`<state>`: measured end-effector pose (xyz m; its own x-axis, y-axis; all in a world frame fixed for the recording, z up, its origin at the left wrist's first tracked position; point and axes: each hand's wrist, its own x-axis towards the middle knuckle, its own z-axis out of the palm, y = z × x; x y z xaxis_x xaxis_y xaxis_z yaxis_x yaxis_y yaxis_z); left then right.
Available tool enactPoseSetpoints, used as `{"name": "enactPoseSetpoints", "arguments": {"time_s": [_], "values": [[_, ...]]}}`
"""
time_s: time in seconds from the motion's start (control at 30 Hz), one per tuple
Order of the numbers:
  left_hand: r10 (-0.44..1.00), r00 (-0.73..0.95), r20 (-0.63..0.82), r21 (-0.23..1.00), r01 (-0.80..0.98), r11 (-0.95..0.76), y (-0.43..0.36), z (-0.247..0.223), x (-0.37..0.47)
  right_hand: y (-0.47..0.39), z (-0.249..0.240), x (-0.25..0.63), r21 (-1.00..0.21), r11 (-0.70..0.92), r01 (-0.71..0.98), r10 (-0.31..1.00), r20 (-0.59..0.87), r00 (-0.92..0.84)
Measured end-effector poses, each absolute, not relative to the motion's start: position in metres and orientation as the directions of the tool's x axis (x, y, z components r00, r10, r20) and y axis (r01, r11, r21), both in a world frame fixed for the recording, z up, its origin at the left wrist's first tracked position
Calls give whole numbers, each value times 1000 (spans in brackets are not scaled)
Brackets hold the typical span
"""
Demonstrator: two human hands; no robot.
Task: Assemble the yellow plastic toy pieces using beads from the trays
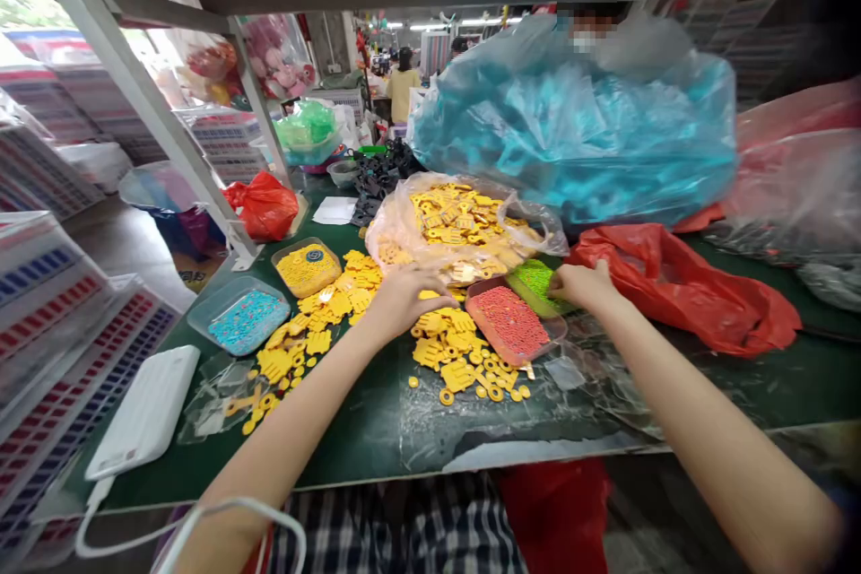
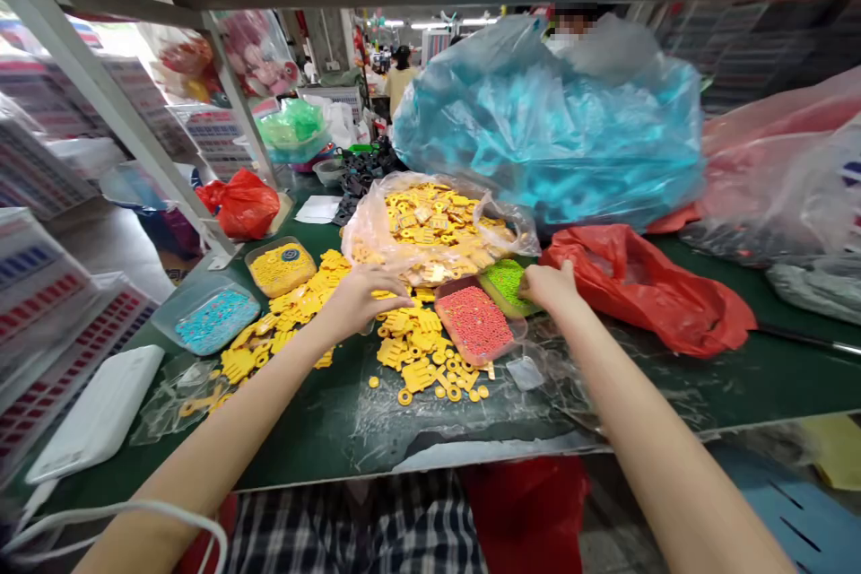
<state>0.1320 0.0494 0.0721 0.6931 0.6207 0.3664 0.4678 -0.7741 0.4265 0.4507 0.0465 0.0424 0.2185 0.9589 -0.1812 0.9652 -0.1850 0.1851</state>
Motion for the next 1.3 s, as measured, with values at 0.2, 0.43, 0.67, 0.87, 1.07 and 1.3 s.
{"name": "enactPoseSetpoints", "arguments": {"time_s": [0.2, 0.43, 0.67, 0.87, 1.07, 1.3], "values": [[791, 517, 328, 495, 619, -610, 19, 44, 27, 32, 47, 449, 126, -134, 983, 991, 38, 131], [850, 475, 228, 454, 720, -524, 8, 1, -1, 4, 55, 363, 7, 305, 952, 864, 419, -279], [847, 498, 189, 449, 723, -525, 10, -6, 0, -16, 32, 241, -121, 767, 630, 622, 385, -682], [863, 471, 184, 526, 694, -491, 12, -8, -3, 12, 20, 217, -197, 763, 616, 647, 245, -722], [883, 412, 224, 557, 689, -463, 11, -2, -3, 17, 7, 217, -249, 741, 623, 671, 238, -702], [859, 450, 243, 522, 686, -507, 10, -7, 0, 13, -5, 220, -233, 745, 625, 667, 254, -701]]}}
